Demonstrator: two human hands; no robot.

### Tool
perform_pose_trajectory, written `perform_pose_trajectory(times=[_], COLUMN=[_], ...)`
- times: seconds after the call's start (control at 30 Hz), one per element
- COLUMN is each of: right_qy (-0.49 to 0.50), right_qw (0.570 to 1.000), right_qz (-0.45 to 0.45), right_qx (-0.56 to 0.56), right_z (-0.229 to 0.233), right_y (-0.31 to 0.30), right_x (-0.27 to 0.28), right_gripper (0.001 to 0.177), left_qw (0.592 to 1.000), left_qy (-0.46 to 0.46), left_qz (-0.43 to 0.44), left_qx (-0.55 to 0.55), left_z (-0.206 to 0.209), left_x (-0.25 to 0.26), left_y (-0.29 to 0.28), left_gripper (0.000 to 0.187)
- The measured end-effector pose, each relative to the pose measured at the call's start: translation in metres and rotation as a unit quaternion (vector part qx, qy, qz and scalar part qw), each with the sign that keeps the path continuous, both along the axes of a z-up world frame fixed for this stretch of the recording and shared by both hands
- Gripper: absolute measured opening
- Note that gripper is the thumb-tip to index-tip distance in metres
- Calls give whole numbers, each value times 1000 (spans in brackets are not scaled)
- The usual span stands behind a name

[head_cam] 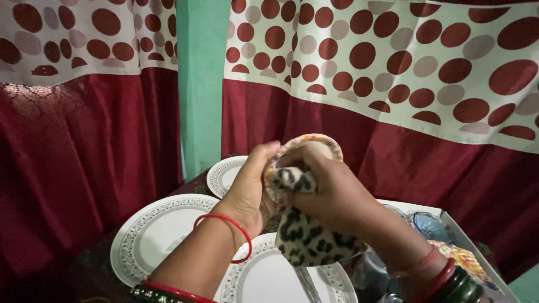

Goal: The person wipes various pieces of tableware with a patterned cloth, including a blue bowl, a small bowl, a spoon, and several glasses. The items are handled one at a time and placed back on the table after being wiped.

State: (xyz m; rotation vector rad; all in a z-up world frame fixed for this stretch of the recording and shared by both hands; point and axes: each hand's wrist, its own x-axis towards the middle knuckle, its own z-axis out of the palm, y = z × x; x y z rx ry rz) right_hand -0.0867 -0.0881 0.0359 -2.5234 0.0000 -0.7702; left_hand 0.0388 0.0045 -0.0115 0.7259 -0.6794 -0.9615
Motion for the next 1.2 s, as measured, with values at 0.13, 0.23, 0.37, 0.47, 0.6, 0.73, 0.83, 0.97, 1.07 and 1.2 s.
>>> perform_pose_trajectory(times=[0.13,0.23,0.37,0.47,0.6,0.73,0.83,0.97,1.07,1.2], right_qy=[108,192,262,457,504,477,402,436,370,460], right_qw=[993,975,956,864,863,876,892,870,883,839], right_qz=[-39,-102,-120,-13,-23,-69,74,-173,-155,-237], right_qx=[-24,41,-63,-209,-6,-25,-193,150,246,167], right_z=[-17,-50,-123,-189,-252,-270,-268,-259,-248,-250], right_y=[-11,-32,-79,-105,-113,-111,-115,-124,-134,-147], right_x=[1,0,5,-1,-14,-9,-6,-13,-18,-6], right_gripper=[45,41,33,29,41,37,33,43,42,51], left_qw=[981,959,909,915,947,936,931,935,924,945], left_qy=[-131,-122,-120,-34,-59,-1,-1,12,-21,27], left_qz=[111,220,324,293,240,193,184,166,170,152], left_qx=[94,127,231,276,206,293,314,313,341,288], left_z=[-19,-48,-105,-128,-137,-131,-125,-119,-113,-103], left_x=[16,34,53,57,50,41,33,32,35,43], left_y=[-10,-21,-15,-20,-29,-26,-24,-19,-15,-12], left_gripper=[50,47,41,38,43,44,45,43,42,42])
